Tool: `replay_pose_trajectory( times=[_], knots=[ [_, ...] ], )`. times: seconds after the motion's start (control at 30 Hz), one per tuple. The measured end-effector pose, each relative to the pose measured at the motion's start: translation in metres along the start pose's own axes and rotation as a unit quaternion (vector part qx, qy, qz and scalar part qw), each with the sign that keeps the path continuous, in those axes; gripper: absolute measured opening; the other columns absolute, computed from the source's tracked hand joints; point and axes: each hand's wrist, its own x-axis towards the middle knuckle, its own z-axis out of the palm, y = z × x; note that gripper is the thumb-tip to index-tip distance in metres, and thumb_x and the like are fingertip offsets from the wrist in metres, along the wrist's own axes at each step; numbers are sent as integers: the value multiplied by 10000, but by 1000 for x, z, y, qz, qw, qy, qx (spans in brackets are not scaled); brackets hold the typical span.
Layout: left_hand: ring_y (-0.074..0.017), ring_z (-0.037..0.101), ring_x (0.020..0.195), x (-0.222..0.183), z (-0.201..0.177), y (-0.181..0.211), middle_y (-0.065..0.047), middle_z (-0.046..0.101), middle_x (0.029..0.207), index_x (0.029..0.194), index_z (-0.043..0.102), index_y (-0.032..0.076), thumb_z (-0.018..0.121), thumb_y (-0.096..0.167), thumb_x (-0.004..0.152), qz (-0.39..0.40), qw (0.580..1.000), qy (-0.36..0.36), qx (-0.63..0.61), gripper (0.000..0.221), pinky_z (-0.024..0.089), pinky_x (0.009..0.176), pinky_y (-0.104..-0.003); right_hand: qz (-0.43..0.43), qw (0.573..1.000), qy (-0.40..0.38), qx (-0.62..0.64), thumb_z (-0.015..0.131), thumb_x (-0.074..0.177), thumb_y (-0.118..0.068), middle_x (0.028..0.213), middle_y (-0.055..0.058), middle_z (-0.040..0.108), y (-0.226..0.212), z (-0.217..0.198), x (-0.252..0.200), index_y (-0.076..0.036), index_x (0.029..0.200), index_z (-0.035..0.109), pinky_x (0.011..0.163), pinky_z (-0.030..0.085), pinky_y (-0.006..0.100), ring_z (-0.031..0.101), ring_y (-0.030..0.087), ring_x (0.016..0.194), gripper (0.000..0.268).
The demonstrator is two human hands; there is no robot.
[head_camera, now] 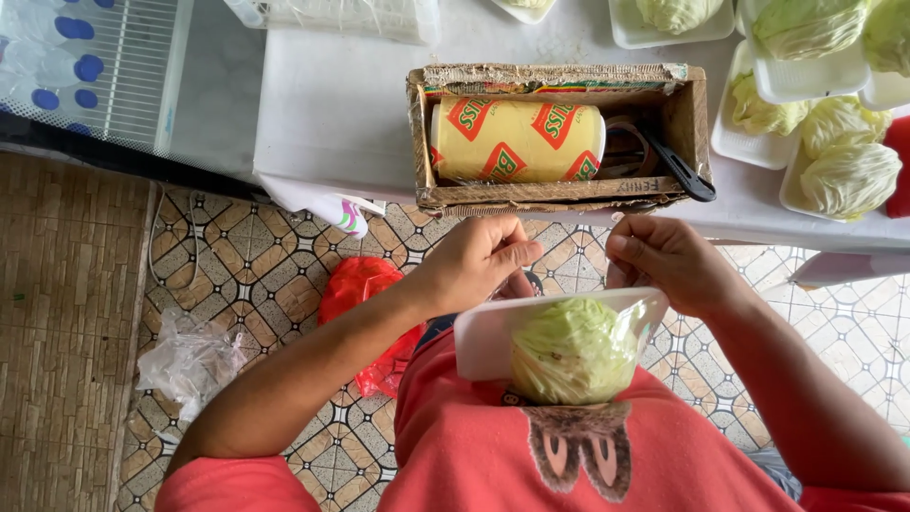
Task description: The person wraps cabbages in plastic film on trays and secures them with tape.
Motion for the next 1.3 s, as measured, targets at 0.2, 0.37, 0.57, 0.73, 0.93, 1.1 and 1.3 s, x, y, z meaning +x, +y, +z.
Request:
replay_pose_trajectory(
  times=[0.2, 0.37, 0.57, 0.73, 0.93, 1.1, 1.3],
  knots=[
    [-169, 748, 617, 9, 7, -18, -189, 774, 787, 865, 608, 29, 615, 256, 1015, -65, 992, 5, -105, 272, 589, 511, -235, 36, 998, -42, 29, 590, 1028, -98, 535, 132, 637, 9, 0, 5, 54, 860, 680, 364, 360, 182, 513, 69, 375, 244],
    [-163, 745, 653, 20, 11, -51, -196, 770, 835, 866, 622, 10, 669, 253, 988, -109, 982, -5, -153, 276, 578, 520, -220, 60, 987, -121, 84, 604, 1012, -103, 495, 110, 638, 18, 3, 16, 94, 903, 716, 351, 340, 181, 490, 68, 341, 251],
    [-177, 716, 546, 33, 9, -98, -200, 741, 730, 816, 644, -13, 681, 188, 980, -152, 968, -45, -196, 262, 543, 428, -212, 135, 970, -180, 93, 637, 981, -114, 522, 121, 685, 27, 10, 22, 68, 776, 720, 353, 472, 199, 619, 113, 365, 286],
    [-148, 683, 508, 30, 9, -90, -166, 725, 678, 755, 636, 14, 662, 199, 988, -197, 939, -110, -260, 299, 529, 419, -214, 150, 959, -199, 137, 643, 973, -93, 527, 104, 675, 38, 13, 30, 60, 736, 677, 366, 520, 222, 647, 106, 400, 285],
    [-143, 703, 553, 45, 13, -140, -140, 753, 735, 839, 682, 36, 660, 284, 1008, -214, 918, -140, -302, 301, 563, 521, -247, 165, 943, -213, 198, 642, 966, -110, 578, 145, 698, 50, 14, 31, 79, 781, 688, 390, 577, 281, 683, 168, 426, 269],
    [-119, 691, 571, 39, 17, -137, -113, 742, 719, 832, 679, 53, 699, 248, 962, -187, 902, -183, -343, 235, 541, 532, -219, 156, 933, -220, 239, 680, 936, -118, 588, 150, 697, 71, 13, 30, 94, 789, 685, 410, 585, 304, 693, 169, 444, 258],
    [-112, 677, 651, 25, 14, -98, -51, 742, 781, 953, 655, 82, 718, 228, 927, -154, 861, -295, -384, 161, 521, 626, -233, 160, 926, -248, 236, 695, 912, -123, 554, 133, 677, 68, 18, 30, 71, 745, 672, 376, 560, 285, 674, 164, 418, 258]
  ],
)
